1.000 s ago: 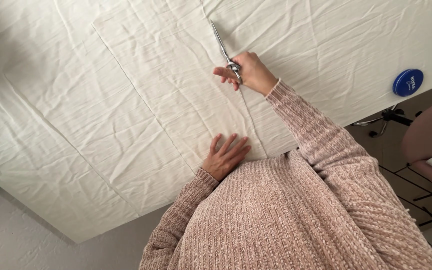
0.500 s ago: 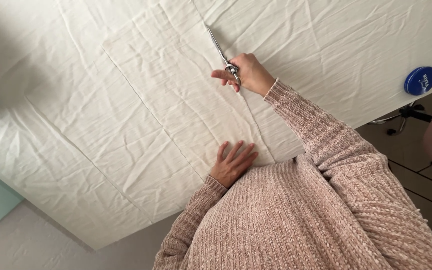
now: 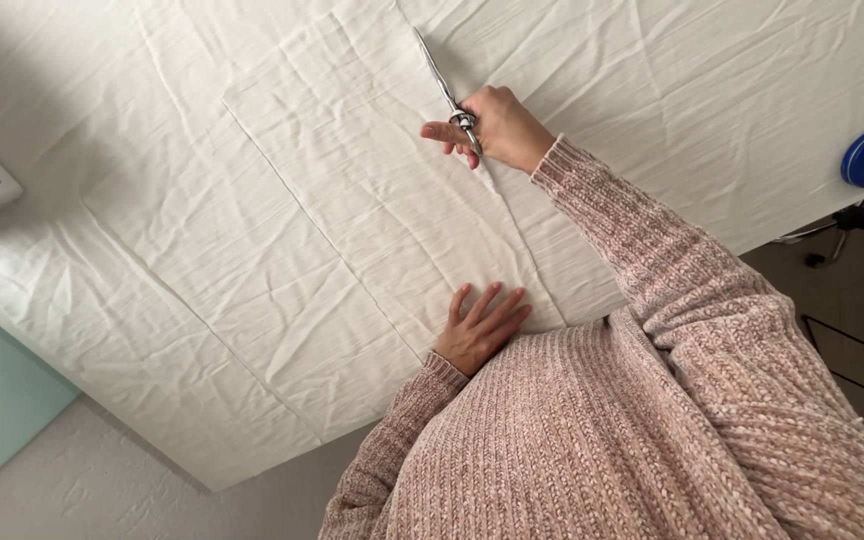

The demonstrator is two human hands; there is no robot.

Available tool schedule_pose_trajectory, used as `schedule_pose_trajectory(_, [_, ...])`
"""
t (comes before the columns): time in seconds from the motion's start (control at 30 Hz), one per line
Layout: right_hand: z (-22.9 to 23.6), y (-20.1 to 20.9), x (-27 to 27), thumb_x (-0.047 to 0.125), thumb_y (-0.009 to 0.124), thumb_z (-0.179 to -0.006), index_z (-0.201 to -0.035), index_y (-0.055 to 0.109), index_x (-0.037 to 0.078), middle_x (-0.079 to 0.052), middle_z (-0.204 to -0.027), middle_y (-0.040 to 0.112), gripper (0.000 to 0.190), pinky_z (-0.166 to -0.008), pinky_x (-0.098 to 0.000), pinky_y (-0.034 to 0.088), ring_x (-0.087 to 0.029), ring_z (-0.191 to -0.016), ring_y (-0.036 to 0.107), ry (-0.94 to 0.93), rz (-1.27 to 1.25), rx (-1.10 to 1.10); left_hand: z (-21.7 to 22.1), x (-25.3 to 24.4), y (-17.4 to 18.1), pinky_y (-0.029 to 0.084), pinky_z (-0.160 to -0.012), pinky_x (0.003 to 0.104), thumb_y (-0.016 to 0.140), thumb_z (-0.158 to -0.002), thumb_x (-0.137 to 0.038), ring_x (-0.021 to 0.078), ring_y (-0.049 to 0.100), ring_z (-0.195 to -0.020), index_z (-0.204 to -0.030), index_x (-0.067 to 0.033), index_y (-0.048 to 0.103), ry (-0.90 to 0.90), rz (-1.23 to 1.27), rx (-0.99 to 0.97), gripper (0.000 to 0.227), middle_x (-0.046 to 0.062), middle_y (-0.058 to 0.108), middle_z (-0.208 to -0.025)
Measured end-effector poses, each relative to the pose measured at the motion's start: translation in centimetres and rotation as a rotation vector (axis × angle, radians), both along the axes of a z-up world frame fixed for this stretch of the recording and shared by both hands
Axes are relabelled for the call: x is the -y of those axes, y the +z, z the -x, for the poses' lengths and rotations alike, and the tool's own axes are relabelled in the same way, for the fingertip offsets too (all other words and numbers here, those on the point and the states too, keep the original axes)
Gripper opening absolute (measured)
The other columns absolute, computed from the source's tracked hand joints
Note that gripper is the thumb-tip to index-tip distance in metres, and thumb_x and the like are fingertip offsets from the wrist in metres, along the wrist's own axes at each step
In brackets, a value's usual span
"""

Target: Cutting a strip of white fabric with scissors and then folding the edges over.

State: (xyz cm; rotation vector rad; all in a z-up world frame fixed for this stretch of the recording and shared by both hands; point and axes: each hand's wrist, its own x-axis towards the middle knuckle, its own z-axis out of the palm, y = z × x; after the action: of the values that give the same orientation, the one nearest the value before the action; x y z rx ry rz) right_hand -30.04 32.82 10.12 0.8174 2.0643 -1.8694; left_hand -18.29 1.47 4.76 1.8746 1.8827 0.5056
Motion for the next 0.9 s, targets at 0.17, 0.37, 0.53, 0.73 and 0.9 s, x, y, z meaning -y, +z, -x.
schedule_pose_trajectory(0.17, [0.2, -0.3, 0.0, 0.044, 0.079, -0.08, -0.067, 0.064, 0.004, -0.004, -0.061, 0.07, 0.045, -0.033, -0.0195, 0.046, -0.008, -0.036, 0.053, -0.026, -0.013, -0.014, 0.1, 0.1, 0.2, 0.012, -0.124, 0.062, 0.074, -0.092, -0.034, 0.0282, 0.022, -0.154, -0.155, -0.0308, 0.04, -0.007, 0.02, 0.002, 0.072, -0.002, 0.027, -0.167])
schedule_pose_trajectory(0.37, [1.3, 0.1, -0.6, 0.048, 0.077, -0.081, -0.07, 0.068, 0.002, -0.005, -0.064, 0.071, 0.048, -0.035, -0.0207, 0.046, -0.009, -0.037, 0.054, 0.003, 0.007, -0.021, 0.2, -0.1, 0.3, 0.013, -0.123, 0.063, 0.073, -0.092, -0.034, 0.0285, 0.025, -0.153, -0.154, -0.0311, 0.042, 0.0, 0.015, 0.019, 0.07, -0.002, 0.03, -0.166])
schedule_pose_trajectory(0.53, [1.5, -0.6, -0.7, 0.045, 0.077, -0.082, -0.069, 0.065, 0.003, -0.005, -0.064, 0.072, 0.046, -0.035, -0.0198, 0.046, -0.008, -0.036, 0.054, 0.016, -0.009, -0.036, 0.2, 0.0, 0.2, 0.012, -0.124, 0.062, 0.075, -0.09, -0.034, 0.0289, 0.025, -0.153, -0.154, -0.0302, 0.043, 0.0, 0.01, 0.036, 0.071, -0.002, 0.03, -0.166])
schedule_pose_trajectory(0.73, [2.4, -1.5, -1.1, 0.039, 0.081, -0.08, -0.069, 0.062, 0.005, -0.007, -0.062, 0.07, 0.041, -0.035, -0.0198, 0.046, -0.009, -0.042, 0.058, -0.068, 0.097, -0.045, -0.1, 0.1, -0.3, 0.013, -0.123, 0.062, 0.073, -0.093, -0.036, 0.0273, 0.026, -0.153, -0.154, -0.0317, 0.042, 0.004, -0.004, 0.002, 0.069, -0.003, 0.029, -0.166])
schedule_pose_trajectory(0.9, [3.4, -0.5, -1.4, 0.053, 0.077, -0.076, -0.069, 0.063, 0.005, -0.004, -0.064, 0.071, 0.051, -0.036, -0.0196, 0.048, -0.009, -0.037, 0.054, -0.018, 0.03, 0.031, 0.0, 0.1, -0.6, 0.014, -0.123, 0.062, 0.079, -0.087, -0.031, 0.0282, 0.024, -0.153, -0.154, -0.0324, 0.043, 0.004, -0.023, -0.034, 0.076, -0.004, 0.029, -0.166])
